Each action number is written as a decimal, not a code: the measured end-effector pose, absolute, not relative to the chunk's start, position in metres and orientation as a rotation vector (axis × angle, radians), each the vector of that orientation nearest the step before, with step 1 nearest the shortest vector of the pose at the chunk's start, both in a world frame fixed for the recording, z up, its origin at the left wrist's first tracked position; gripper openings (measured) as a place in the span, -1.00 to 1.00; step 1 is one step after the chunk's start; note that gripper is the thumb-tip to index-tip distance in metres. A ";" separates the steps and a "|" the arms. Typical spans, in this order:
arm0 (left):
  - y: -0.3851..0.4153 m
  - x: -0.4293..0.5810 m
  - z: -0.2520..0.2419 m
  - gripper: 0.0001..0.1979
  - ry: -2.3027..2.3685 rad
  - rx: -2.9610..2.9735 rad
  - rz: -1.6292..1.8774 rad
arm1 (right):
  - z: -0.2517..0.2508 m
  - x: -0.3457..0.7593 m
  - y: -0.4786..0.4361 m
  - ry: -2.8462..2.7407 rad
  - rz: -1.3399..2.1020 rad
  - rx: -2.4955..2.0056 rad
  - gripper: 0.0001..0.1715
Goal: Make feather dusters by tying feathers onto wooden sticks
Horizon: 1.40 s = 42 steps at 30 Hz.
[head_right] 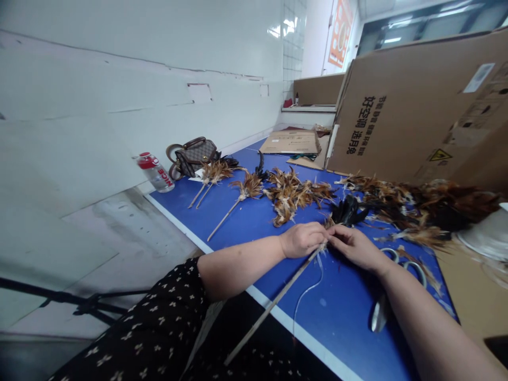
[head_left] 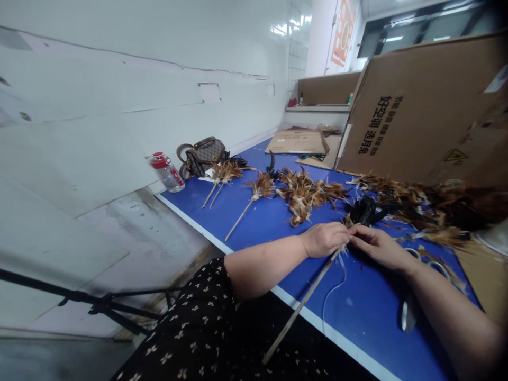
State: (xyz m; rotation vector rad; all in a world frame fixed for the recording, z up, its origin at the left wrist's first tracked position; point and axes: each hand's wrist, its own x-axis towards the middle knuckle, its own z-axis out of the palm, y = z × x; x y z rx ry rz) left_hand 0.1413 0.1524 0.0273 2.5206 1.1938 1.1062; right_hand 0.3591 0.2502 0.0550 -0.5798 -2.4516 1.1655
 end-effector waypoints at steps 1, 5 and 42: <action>0.152 0.141 0.028 -0.80 1.183 2.489 1.117 | 0.056 0.358 0.249 -2.439 1.178 -0.585 -0.34; 0.154 0.138 0.029 -0.80 1.197 2.489 1.102 | 0.056 0.356 0.245 -2.400 1.256 -0.609 -0.30; 0.164 0.127 0.015 -0.89 1.633 1.588 1.321 | 0.077 0.366 0.249 -2.746 0.938 -0.463 -0.44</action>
